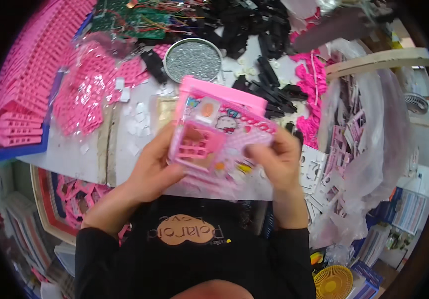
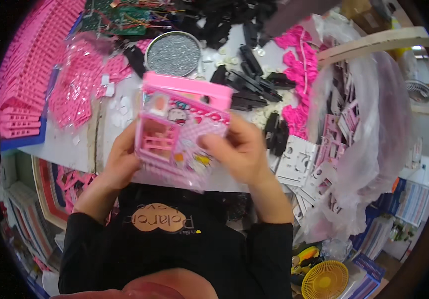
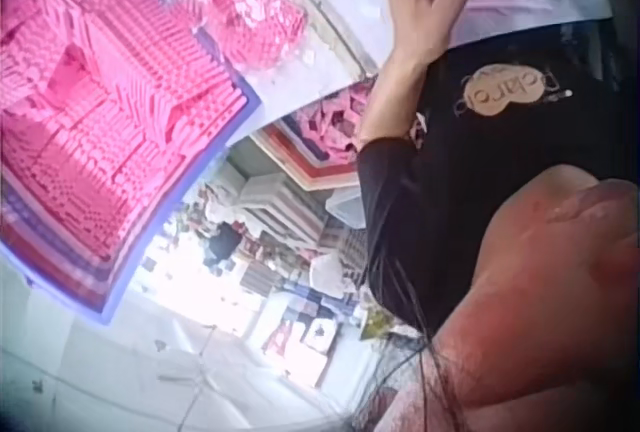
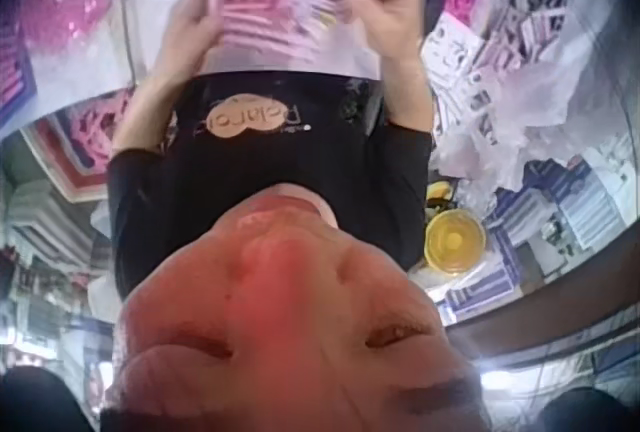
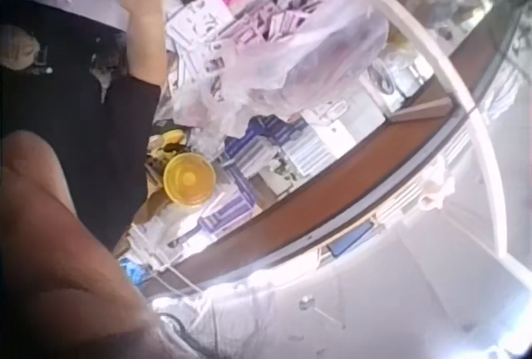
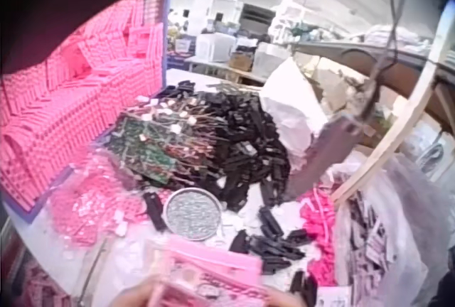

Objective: Assembling a toy piggy bank and organizing pink plastic components into a crate at a factory workstation.

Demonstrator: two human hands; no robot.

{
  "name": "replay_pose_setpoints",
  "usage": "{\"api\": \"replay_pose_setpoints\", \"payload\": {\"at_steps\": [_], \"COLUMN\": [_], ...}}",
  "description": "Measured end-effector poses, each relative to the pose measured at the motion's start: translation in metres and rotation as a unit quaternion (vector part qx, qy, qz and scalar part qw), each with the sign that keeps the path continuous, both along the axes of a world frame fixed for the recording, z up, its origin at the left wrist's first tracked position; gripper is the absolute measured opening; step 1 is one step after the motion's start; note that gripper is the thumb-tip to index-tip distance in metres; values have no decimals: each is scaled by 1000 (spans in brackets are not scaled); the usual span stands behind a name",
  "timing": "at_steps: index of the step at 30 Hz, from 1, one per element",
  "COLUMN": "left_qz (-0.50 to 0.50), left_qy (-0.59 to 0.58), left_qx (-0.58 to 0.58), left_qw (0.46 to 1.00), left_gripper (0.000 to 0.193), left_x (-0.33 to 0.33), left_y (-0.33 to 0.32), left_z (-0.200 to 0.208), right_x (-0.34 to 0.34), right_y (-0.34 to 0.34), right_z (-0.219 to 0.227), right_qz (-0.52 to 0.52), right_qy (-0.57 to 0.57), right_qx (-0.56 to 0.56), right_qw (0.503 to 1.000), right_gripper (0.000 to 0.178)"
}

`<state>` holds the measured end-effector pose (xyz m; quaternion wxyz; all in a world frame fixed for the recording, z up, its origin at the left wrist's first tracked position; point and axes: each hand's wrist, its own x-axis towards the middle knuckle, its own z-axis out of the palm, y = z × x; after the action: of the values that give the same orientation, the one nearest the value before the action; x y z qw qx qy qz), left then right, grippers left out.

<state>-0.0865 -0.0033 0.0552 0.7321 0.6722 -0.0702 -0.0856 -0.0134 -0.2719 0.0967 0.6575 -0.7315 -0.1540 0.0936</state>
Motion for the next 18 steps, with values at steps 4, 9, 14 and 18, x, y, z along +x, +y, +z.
{"api": "replay_pose_setpoints", "payload": {"at_steps": [4, 9, 14, 18], "left_qz": [72, 154, 327, 273], "left_qy": [73, 74, -119, -106], "left_qx": [-200, -83, 63, 191], "left_qw": [974, 982, 935, 937], "left_gripper": [37, 41, 57, 76], "left_x": [-5, -7, -5, -7], "left_y": [9, 16, 7, 18], "left_z": [-7, -20, -13, -15], "right_x": [15, -18, -25, -33], "right_y": [33, 70, 100, 101], "right_z": [-30, -71, -62, -63], "right_qz": [-118, 109, 59, 83], "right_qy": [-282, 232, 145, 111], "right_qx": [-148, 298, 281, 279], "right_qw": [941, 919, 947, 950], "right_gripper": [94, 80, 63, 68]}}
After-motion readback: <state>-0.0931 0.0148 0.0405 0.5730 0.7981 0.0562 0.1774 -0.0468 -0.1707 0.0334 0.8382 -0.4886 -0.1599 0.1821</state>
